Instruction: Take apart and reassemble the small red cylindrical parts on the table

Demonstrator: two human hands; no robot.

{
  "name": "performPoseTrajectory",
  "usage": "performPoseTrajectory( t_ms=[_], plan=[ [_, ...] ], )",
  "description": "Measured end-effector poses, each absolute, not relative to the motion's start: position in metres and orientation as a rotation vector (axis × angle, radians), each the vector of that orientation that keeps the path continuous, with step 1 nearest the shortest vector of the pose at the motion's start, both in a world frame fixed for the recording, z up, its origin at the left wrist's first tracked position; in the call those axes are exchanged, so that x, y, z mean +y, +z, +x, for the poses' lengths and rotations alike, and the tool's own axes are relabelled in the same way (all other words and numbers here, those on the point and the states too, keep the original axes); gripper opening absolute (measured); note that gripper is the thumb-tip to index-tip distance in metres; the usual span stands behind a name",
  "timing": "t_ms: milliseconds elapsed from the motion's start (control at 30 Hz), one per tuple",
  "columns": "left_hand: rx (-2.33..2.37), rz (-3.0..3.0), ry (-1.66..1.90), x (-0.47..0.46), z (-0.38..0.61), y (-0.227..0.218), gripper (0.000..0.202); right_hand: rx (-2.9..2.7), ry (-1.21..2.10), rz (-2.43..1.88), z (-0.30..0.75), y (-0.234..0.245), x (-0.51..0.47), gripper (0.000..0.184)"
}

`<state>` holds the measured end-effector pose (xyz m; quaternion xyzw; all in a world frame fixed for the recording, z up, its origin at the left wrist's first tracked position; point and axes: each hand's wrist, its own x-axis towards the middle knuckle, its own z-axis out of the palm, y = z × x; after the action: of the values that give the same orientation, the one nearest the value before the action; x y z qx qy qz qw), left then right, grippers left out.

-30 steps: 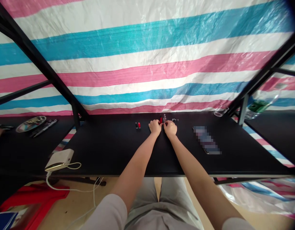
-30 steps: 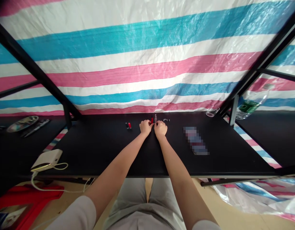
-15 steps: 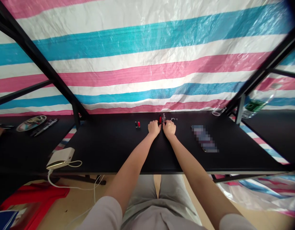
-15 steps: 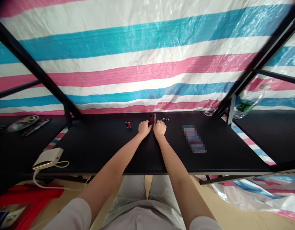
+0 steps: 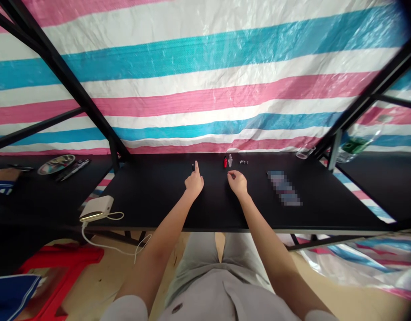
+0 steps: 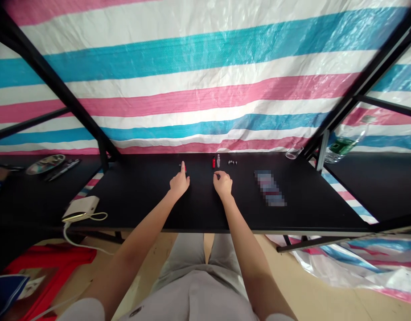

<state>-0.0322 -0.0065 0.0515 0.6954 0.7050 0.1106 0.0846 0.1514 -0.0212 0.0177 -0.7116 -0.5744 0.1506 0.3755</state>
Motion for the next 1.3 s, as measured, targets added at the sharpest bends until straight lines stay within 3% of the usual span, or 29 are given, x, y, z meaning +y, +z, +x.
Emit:
performPoseTrajectory(
  t_ms=[167, 300, 400, 667, 1033, 1167, 1300],
  plan=[
    [2.096, 2.061, 0.304, -0.004, -0.037, 0.05, 0.07, -1.447, 0.507, -1.608, 0.145, 0.022, -0.033, 0.025],
    [2.083, 2.139, 0.37, 0.002, -0.037, 0.049, 0.052, -1.423, 0.552, -1.589, 0.138, 0.025, -0.039, 0.026],
    [2.016, 2.199, 0.471, 0.008, -0.035, 0.049, 0.034, -1.427, 0.585, -1.586, 0.133, 0.027, -0.042, 0.026],
    [1.712, 1.86, 0.915, 0.009, -0.017, 0.036, 0.014, -1.389, 0.629, -1.588, 0.132, 0.025, -0.041, 0.026],
    [1.215, 1.068, 1.047, -0.017, 0.01, 0.035, 0.018, -1.368, 0.758, -1.582, 0.126, 0.013, -0.034, 0.03],
    [1.253, 1.149, 1.024, -0.016, 0.01, 0.032, 0.021, -1.309, 0.777, -1.51, 0.123, 0.007, -0.029, 0.032],
    [1.56, 1.613, 1.102, -0.011, -0.01, 0.031, 0.025, -1.233, 0.783, -1.469, 0.122, 0.004, -0.026, 0.038]
  ],
)
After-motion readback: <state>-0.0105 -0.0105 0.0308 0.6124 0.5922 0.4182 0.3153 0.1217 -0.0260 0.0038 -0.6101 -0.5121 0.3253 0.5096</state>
